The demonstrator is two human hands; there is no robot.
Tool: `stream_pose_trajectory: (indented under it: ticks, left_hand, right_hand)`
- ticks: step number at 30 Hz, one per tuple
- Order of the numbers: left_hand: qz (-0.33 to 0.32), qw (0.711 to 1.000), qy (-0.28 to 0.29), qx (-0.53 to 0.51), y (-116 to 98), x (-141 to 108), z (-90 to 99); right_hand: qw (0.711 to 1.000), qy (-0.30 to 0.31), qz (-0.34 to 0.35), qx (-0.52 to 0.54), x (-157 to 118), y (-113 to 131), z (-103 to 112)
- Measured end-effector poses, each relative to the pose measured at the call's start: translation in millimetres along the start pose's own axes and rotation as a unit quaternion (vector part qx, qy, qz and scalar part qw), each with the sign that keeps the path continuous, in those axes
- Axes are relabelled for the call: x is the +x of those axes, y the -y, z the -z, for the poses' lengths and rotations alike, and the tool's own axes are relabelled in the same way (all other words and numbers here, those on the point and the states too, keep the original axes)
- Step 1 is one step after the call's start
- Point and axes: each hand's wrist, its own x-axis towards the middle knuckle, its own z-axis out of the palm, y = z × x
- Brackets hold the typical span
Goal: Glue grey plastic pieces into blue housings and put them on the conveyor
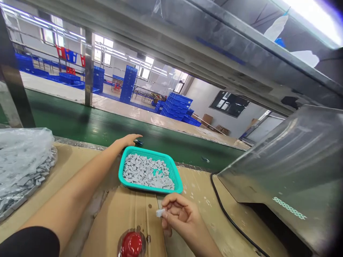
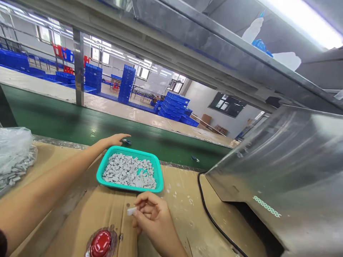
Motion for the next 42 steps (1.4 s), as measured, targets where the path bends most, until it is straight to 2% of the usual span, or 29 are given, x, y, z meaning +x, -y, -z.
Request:
stream_pose_trajectory:
  ticks: [3,6,10,13,14,15,16,19,20,21,23,27,31,34,42]
  left_hand:
    - [-0.014,0.999,0.032,-0.034,-6,7,-2.5]
    - [0.009,0.998,0.019,-0.052,1,-1,2.2]
    - [0.055,0.991,-0.077,-0.090,16,-34,14.8]
    - [0.095,0.973,-0.157,-0.138,17,-69,21.1]
    - [0.113,0.959,-0.183,-0.183,15,-80,22.6]
    - [0.130,0.936,-0.207,-0.255,12,-91,24.2]
    - [0.143,0.898,-0.227,-0.349,7,-101,26.1]
    - [0.150,0.731,-0.249,-0.618,-8,-125,35.6]
    - [0.145,0.695,-0.243,-0.661,-14,-131,39.8]
    - [0.143,0.671,-0.237,-0.688,-20,-137,44.0]
    - [0.150,0.648,-0.224,-0.713,-32,-149,51.5]
    - [0.204,0.626,-0.180,-0.731,-47,-173,57.0]
    - [0.234,0.625,-0.128,-0.733,-50,-188,53.3]
    - [0.225,0.630,-0.108,-0.735,-57,-191,51.3]
    - [0.170,0.643,-0.028,-0.746,-93,-202,48.7]
  right_hand:
    - [0.999,-0.014,-0.034,0.018,-9,-7,-10]
    - [0.997,-0.012,-0.067,0.035,-16,-8,-18]
    - [0.994,0.015,-0.101,0.032,-20,-5,-25]
    - [0.994,0.036,-0.106,0.021,-19,-7,-27]
    - [0.994,0.041,-0.104,0.013,-19,-7,-28]
    - [0.994,0.042,-0.097,0.000,-19,-8,-28]
    - [0.995,0.040,-0.086,-0.016,-19,-8,-29]
    - [0.995,0.036,-0.027,-0.084,-20,-10,-31]
    - [0.994,0.034,-0.003,-0.108,-21,-10,-32]
    - [0.991,0.033,0.020,-0.131,-21,-11,-32]
    - [0.983,0.031,0.056,-0.170,-22,-13,-33]
    - [0.972,0.034,0.083,-0.216,-23,-15,-34]
    - [0.966,0.023,0.093,-0.242,-25,-16,-35]
    - [0.966,0.014,0.093,-0.243,-25,-18,-35]
    - [0.971,0.015,0.090,-0.220,-25,-17,-35]
